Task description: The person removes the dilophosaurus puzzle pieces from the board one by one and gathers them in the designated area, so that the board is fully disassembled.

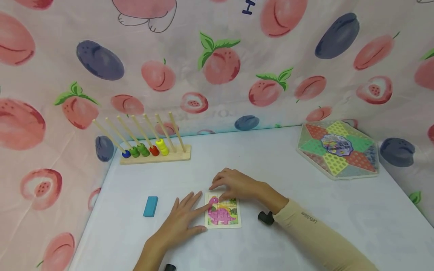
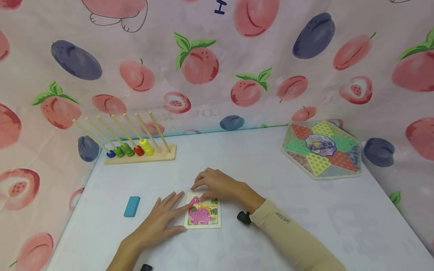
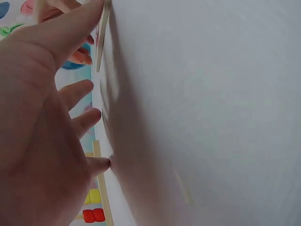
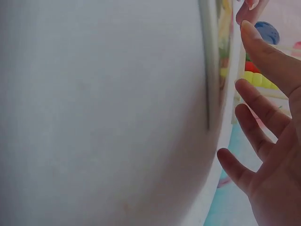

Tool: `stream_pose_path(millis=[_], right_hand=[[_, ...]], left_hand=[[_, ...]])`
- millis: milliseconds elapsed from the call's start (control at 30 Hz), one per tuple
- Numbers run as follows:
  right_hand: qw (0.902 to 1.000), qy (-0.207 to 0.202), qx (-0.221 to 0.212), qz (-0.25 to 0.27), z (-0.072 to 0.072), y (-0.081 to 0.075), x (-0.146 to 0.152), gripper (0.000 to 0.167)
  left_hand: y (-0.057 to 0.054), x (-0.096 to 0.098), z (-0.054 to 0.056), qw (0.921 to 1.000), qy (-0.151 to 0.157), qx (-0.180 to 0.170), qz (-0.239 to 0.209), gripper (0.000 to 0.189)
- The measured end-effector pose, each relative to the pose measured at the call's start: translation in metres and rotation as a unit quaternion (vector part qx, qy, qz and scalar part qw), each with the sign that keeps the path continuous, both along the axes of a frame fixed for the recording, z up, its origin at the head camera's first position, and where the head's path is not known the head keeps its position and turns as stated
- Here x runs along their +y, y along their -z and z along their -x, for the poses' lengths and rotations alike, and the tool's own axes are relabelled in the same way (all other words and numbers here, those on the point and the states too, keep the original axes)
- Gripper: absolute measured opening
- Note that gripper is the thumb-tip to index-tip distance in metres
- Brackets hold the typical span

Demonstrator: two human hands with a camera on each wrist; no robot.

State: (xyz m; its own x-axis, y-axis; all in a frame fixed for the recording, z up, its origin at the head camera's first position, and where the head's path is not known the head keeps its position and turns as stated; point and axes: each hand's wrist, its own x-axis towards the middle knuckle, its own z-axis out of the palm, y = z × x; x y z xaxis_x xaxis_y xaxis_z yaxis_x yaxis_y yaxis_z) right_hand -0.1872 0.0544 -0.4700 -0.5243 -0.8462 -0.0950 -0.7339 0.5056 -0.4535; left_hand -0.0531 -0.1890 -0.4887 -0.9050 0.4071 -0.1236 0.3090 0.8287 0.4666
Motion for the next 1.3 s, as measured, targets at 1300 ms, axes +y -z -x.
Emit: stream_pose_path(millis=[1300], right_hand=[[0.9979, 0.045, -0.018, -0.042, 0.038, 0.0, -0.005, 0.04]], left_hand=[[-0.007, 0.016, 0.055, 0.9966, 0.038, 0.035, 0.064, 0.056]])
